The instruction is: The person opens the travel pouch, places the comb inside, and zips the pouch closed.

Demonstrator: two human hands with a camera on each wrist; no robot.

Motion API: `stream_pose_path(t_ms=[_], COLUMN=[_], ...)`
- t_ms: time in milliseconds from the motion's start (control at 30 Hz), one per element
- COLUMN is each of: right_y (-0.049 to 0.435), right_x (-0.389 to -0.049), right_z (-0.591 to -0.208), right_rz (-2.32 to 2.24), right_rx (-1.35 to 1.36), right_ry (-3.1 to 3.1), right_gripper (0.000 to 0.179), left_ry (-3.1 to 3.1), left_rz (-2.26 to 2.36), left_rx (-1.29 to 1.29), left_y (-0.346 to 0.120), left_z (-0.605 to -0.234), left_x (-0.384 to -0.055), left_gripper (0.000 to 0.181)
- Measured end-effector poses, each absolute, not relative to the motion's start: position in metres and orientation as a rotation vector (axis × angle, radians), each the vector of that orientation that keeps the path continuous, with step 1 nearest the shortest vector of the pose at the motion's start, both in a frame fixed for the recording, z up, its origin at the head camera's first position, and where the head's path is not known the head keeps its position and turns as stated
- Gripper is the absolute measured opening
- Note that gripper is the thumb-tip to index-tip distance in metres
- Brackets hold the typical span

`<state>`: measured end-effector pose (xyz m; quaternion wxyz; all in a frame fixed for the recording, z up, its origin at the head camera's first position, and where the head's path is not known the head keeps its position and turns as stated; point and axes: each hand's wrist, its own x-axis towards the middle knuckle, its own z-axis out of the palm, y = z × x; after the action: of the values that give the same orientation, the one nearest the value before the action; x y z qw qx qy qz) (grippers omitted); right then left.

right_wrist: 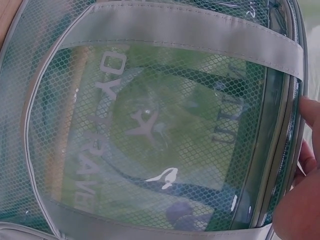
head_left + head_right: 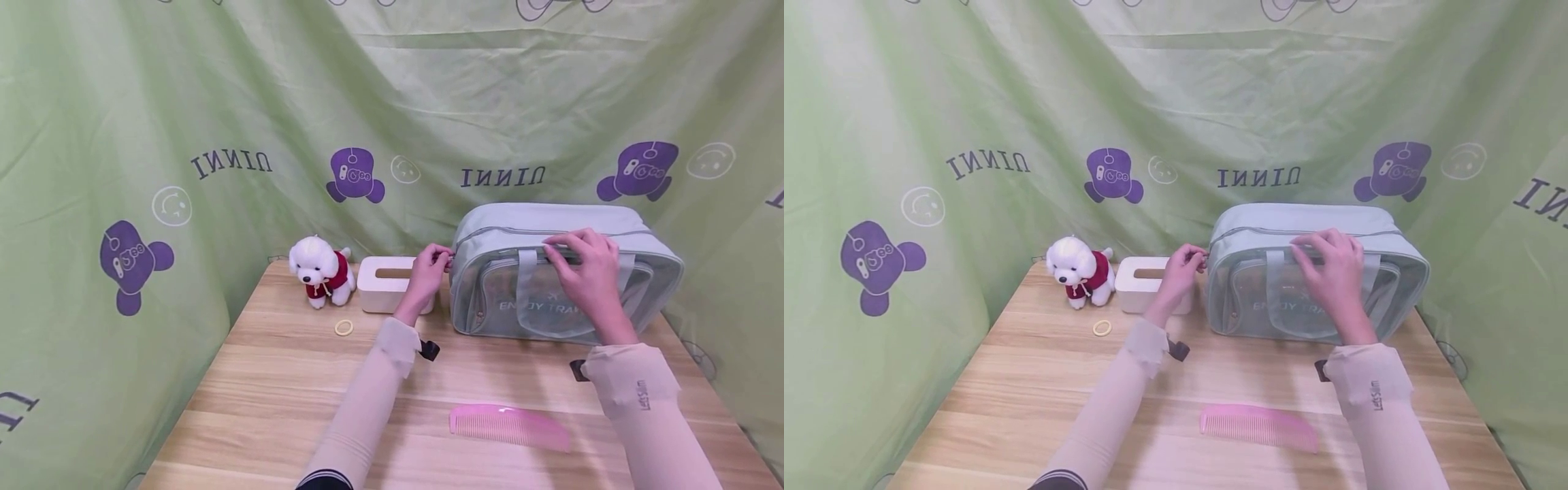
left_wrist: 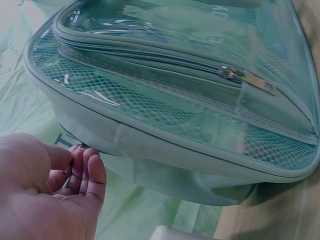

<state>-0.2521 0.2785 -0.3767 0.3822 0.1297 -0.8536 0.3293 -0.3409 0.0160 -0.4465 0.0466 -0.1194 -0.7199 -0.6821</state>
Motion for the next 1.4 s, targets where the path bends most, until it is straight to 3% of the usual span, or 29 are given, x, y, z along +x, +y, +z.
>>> stream_pose_path(t_ms=[933, 1400], right_y=[0.278, 0.268], right_x=[-0.241, -0.235], right_z=[-0.376, -0.376], right_rz=[0.819, 0.792], right_rx=[0.429, 0.472], right_ry=[-2.136, -2.126], right_gripper=[0.015, 0.014], left_ry=[-2.212, -2.236], left_rz=[-1.879, -1.742], left_rx=[-0.504, -0.613], left_y=[0.041, 0.050], left_z=[-0.378, -0.367], left_x=[-0.322, -0.319], left_gripper=[0.015, 0.014])
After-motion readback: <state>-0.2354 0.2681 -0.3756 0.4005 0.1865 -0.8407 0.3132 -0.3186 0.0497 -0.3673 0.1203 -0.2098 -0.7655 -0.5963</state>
